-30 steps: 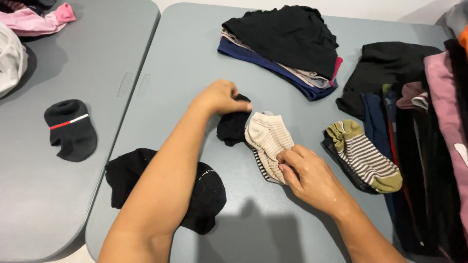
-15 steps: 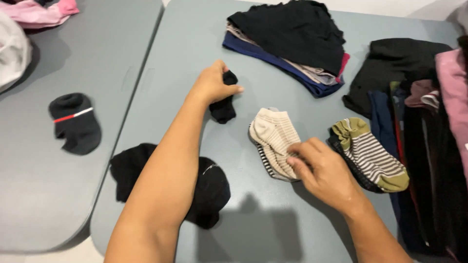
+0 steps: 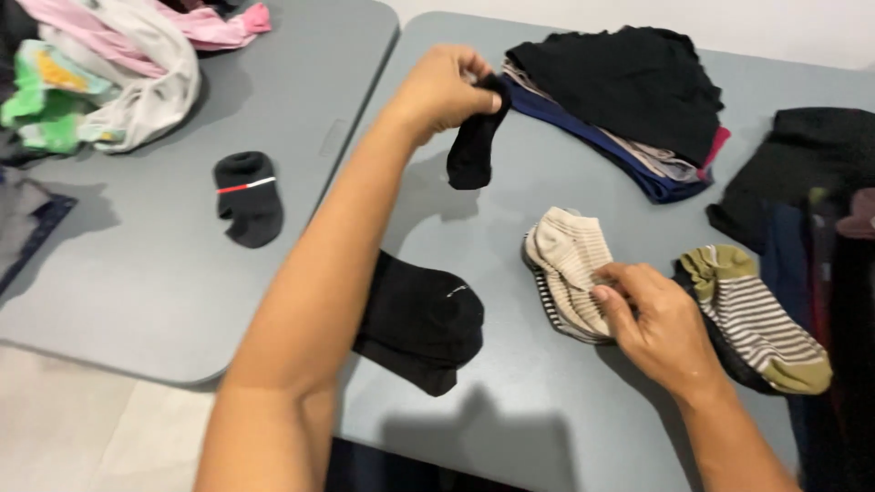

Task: Matching and folding pairs of socks from a pile of laundry on a table

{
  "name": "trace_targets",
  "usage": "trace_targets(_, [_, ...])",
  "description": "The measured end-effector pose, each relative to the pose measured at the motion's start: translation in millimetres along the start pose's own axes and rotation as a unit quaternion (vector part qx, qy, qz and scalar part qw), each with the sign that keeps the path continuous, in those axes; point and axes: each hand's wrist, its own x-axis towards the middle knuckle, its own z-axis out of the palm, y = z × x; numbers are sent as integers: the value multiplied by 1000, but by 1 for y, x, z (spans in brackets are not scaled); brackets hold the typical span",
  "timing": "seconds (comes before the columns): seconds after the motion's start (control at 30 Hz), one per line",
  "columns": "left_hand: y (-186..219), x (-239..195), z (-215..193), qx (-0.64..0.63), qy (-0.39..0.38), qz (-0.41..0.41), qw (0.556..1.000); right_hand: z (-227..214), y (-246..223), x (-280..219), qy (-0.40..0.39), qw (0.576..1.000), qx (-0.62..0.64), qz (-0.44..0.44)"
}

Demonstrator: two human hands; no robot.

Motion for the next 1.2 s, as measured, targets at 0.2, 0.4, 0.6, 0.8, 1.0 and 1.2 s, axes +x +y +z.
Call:
trace_targets(0.2, [47, -115, -58, -150, -102, 21, 983, 0, 3, -5, 34, 999, 10, -1])
trace_targets(0.4, [-11, -212, -55, -135, -90, -93, 982, 1, 4, -4, 50, 999, -2, 9])
trace_targets(0.6, [-43, -251, -39, 236, 52, -19, 970, 4, 15, -3, 68, 997, -2, 24])
trace_targets(0.8, [-40, -261, -41, 453, 211, 116, 858, -39, 18, -1, 177, 983, -49, 17])
trace_targets(1.0, [-23, -273, -2, 362, 58, 239, 899, -83, 79, -18, 202, 948, -194, 153])
trace_targets(1.2, [-64, -271, 35, 411, -27, 226, 883, -86, 99, -17, -43, 903, -147, 402])
